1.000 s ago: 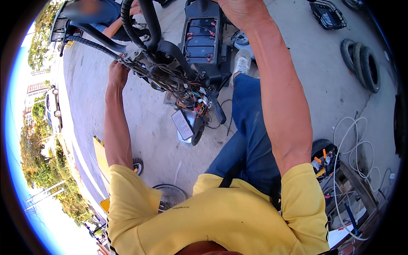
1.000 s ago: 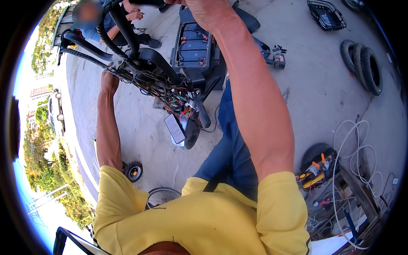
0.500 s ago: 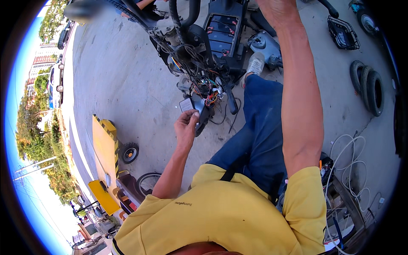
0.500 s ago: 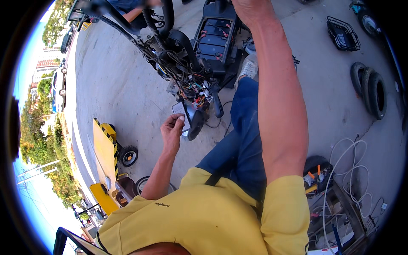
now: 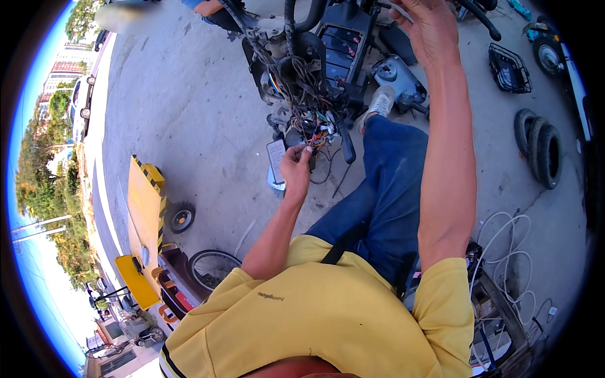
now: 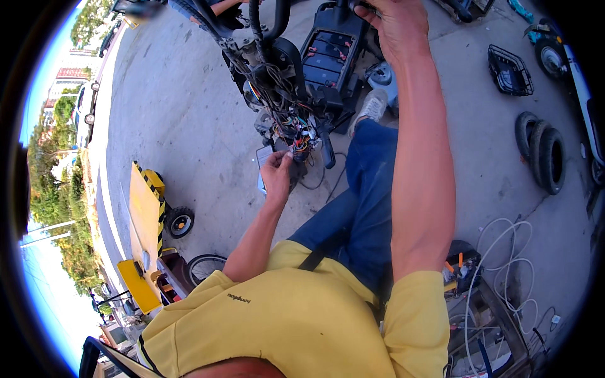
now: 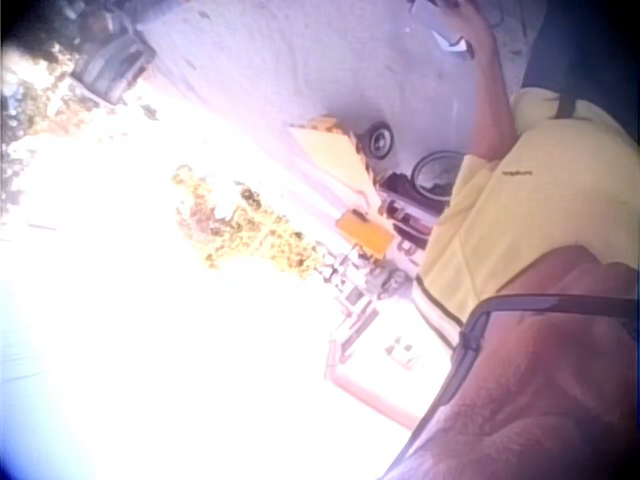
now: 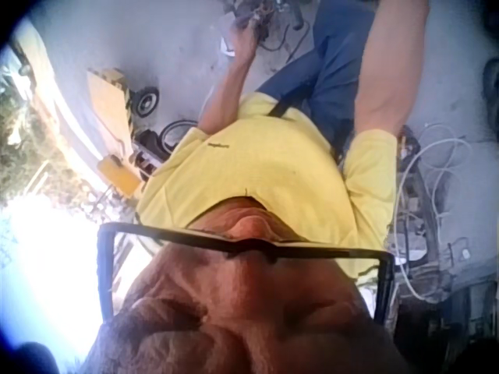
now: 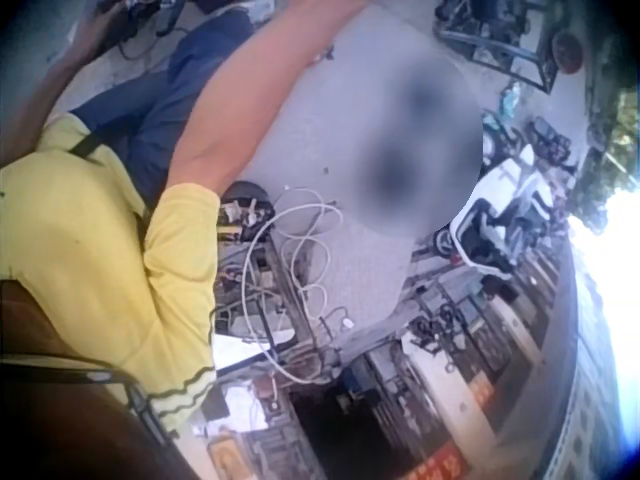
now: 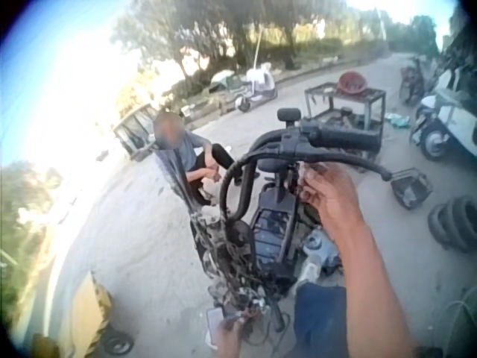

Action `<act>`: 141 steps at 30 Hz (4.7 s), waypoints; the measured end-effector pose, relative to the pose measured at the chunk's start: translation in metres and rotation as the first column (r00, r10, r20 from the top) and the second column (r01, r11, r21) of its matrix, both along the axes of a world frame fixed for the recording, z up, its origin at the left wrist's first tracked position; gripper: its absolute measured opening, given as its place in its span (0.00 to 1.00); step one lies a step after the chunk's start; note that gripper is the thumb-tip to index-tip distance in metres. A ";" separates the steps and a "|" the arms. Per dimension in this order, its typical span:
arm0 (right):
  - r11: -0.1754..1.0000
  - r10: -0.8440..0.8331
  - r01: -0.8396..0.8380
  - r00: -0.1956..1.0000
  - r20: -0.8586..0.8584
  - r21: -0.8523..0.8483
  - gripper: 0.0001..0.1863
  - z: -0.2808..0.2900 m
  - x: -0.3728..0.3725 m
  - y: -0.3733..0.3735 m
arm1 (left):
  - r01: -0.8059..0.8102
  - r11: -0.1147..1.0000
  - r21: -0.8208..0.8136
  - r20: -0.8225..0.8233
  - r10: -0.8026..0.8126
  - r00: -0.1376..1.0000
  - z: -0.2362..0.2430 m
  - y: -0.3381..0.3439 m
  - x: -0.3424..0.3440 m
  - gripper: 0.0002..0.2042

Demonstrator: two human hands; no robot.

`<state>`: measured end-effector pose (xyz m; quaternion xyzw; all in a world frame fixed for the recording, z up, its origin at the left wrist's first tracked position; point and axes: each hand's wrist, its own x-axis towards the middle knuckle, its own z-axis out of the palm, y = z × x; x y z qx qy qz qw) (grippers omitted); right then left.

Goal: The person repairs an electric scooter by connecting wires under the seat and at the handlebar area. They use a screwdriver to tighten connections and a smartphone to reference information. The scooter is partially disassembled with the seat removed.

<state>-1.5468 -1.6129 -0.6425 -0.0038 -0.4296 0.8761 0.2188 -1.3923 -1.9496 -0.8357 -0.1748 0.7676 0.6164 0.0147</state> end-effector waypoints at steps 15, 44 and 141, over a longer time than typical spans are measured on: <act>0.922 0.031 -0.213 0.873 0.487 0.323 0.12 -0.111 0.237 -0.188 | 0.071 0.997 0.009 0.044 -0.071 0.996 0.001 -0.011 -0.003 0.11; 0.714 -0.024 -0.424 0.780 0.625 0.557 0.20 -0.234 0.214 -0.234 | -0.020 0.974 0.225 0.295 -0.049 0.954 -0.010 -0.022 0.002 0.12; 0.645 -0.211 -0.184 0.890 0.404 0.742 0.05 -0.225 0.209 -0.227 | 0.027 0.828 0.560 0.341 -0.260 0.904 -0.025 -0.024 -0.010 0.10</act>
